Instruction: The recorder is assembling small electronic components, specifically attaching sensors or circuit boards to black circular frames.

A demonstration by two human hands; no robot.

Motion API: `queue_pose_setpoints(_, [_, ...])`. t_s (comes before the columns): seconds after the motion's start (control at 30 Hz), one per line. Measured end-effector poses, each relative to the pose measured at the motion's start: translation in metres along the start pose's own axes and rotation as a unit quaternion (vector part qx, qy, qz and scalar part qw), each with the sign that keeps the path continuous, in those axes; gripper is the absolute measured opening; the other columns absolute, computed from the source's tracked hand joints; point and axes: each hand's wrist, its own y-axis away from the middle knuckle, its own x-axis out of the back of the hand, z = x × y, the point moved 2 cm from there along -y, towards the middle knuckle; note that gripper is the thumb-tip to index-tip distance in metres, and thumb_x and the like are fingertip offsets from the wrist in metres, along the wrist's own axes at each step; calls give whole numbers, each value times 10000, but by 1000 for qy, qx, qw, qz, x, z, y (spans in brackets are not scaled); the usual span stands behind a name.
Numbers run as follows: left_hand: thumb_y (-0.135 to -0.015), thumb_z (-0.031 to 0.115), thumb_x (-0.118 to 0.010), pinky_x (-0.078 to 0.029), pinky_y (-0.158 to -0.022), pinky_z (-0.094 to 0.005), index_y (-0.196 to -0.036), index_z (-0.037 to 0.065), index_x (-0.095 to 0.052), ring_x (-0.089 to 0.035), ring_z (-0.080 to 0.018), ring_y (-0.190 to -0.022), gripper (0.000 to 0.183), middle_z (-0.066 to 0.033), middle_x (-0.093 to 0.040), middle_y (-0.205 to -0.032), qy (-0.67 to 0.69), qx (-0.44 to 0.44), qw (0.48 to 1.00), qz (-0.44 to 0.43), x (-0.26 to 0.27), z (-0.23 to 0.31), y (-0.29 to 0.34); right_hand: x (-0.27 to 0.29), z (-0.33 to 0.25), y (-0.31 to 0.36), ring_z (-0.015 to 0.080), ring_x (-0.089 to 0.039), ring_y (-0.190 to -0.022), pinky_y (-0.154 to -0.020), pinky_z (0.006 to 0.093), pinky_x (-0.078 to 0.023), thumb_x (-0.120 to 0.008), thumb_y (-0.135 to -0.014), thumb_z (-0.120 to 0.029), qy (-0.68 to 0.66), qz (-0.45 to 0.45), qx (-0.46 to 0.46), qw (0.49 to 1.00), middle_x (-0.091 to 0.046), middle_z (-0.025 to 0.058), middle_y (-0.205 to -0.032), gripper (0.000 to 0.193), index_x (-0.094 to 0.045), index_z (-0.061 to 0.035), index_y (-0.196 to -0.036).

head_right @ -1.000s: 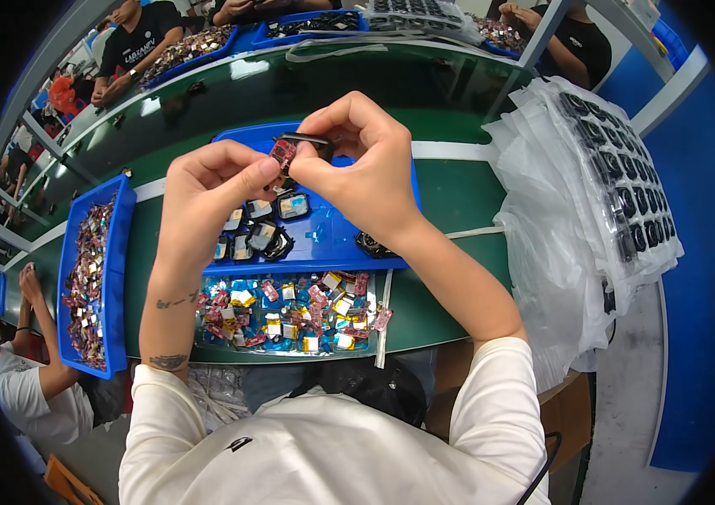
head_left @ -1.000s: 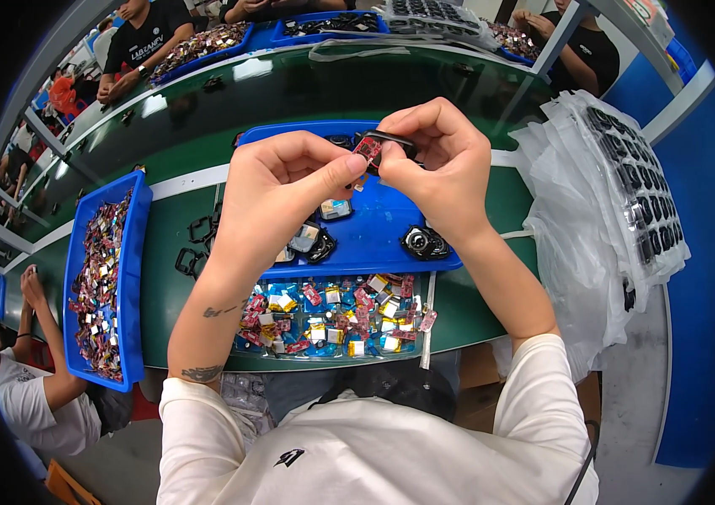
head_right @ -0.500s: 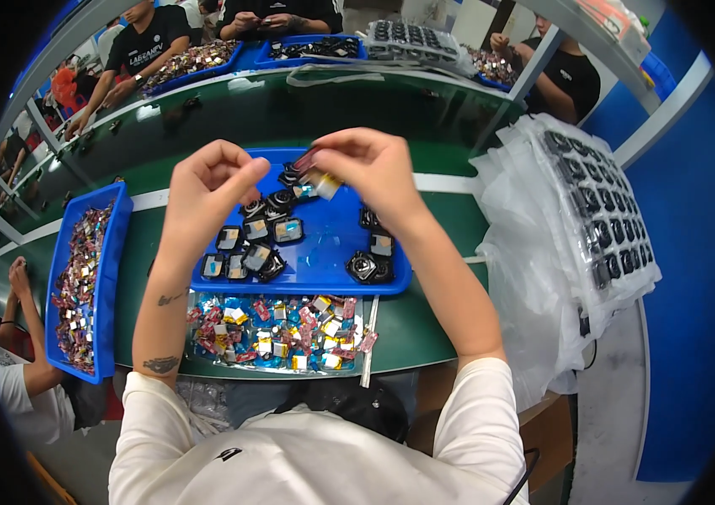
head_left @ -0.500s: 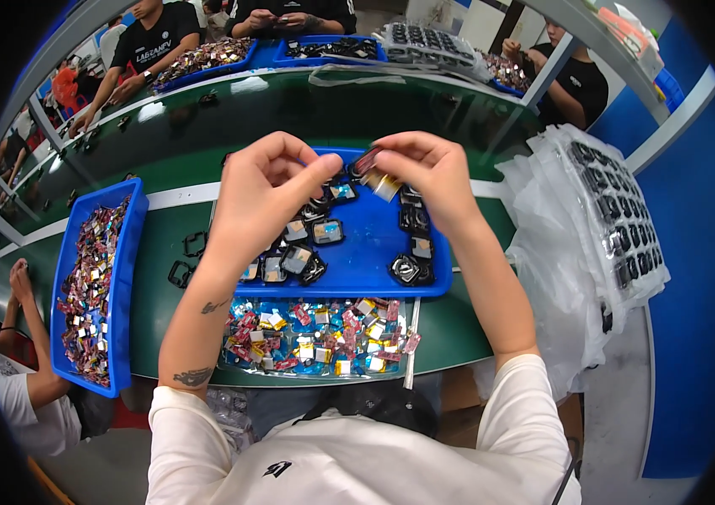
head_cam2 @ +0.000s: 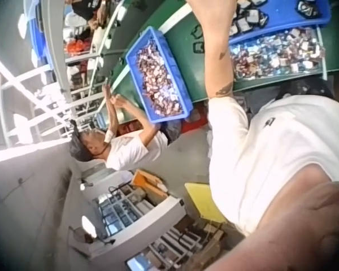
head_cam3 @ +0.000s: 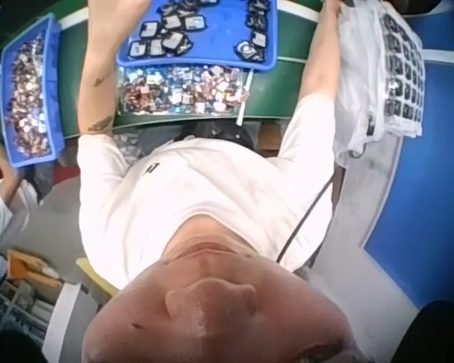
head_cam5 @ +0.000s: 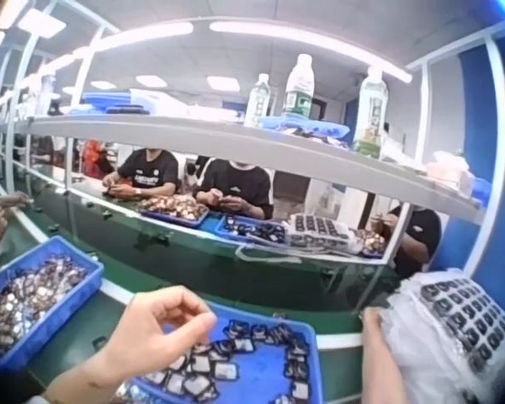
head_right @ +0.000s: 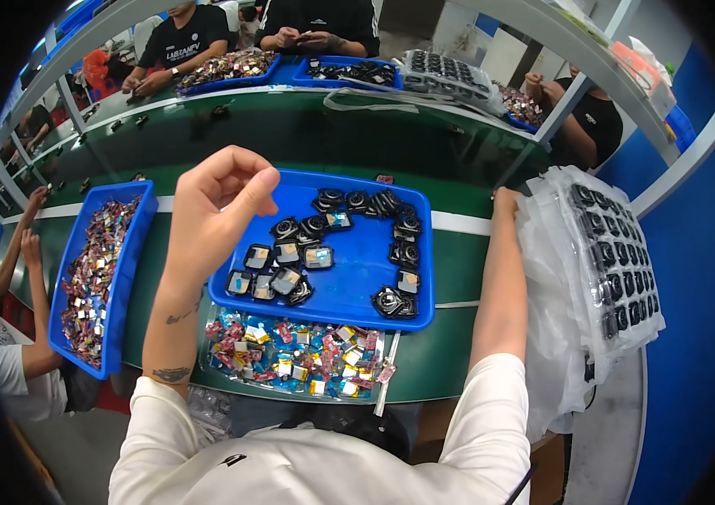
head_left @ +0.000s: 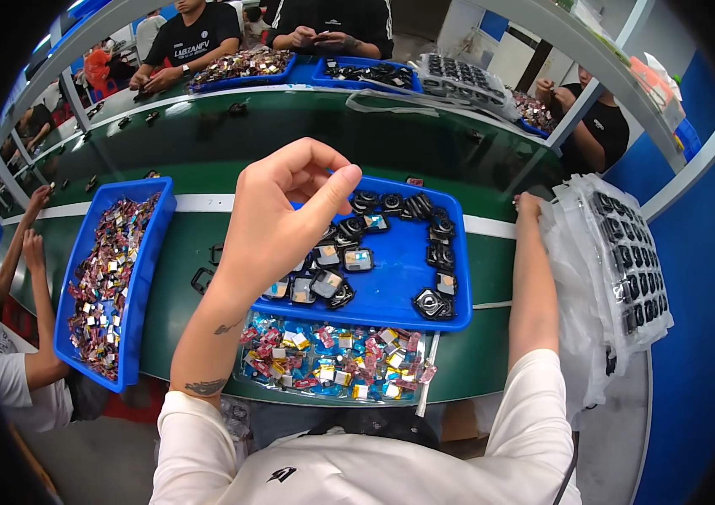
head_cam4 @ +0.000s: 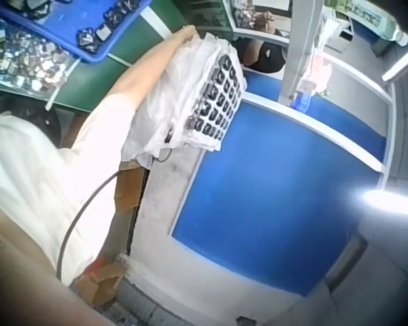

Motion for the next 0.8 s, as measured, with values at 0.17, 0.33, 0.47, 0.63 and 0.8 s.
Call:
queue_pose_setpoints(0.17, [-852, 110, -629, -432, -550, -176, -840, -17, -618, -595, -49, -629, 128, -4, -614, -672, 4, -39, 999, 26, 3, -11, -2, -11, 1, -6, 416, -516, -1111, -953, 433, -392, -530, -688, -294, 92, -76, -41, 992, -589, 238, -1143, 438, -642, -16, -1009])
queue_pose_setpoints(0.33, [-841, 169, -654, -444, -553, -173, -847, -15, -653, -618, -59, -636, 185, -31, -643, -667, -49, -58, 997, 28, 1, -15, -7, 25, -44, 63, 356, -545, -1084, -948, 387, -407, -623, -700, -242, 37, 21, 66, 997, -621, 185, -1084, 376, -620, -66, -1032])
queue_pose_setpoints(0.47, [-839, 217, -662, -445, -539, -181, -802, -24, -660, -607, -60, -606, 244, -38, -641, -646, -107, -57, 993, 2, -2, -16, -8, 51, -97, 113, 142, -638, -776, -708, 258, -475, -639, -821, -242, -109, -188, 222, 951, -693, 61, -866, 243, -696, -25, -915])
queue_pose_setpoints(0.63, [-884, 257, -635, -476, -569, -186, -711, -9, -609, -567, -48, -606, 319, 2, -571, -630, -97, -38, 994, -31, 0, -18, 0, 120, -175, 309, 136, -592, -808, -740, 269, -460, -673, -792, -138, -102, -528, 450, 714, -654, 24, -889, 113, -672, -33, -833])
queue_pose_setpoints(0.8, [-870, 172, -634, -426, -532, -187, -754, -37, -618, -530, -37, -581, 240, -6, -582, -625, -87, 5, 994, -66, -6, -4, 2, 166, -159, 413, 195, -532, -774, -670, 309, -419, -762, -680, -176, -30, -553, 608, 569, -563, 24, -799, 168, -658, -71, -759])
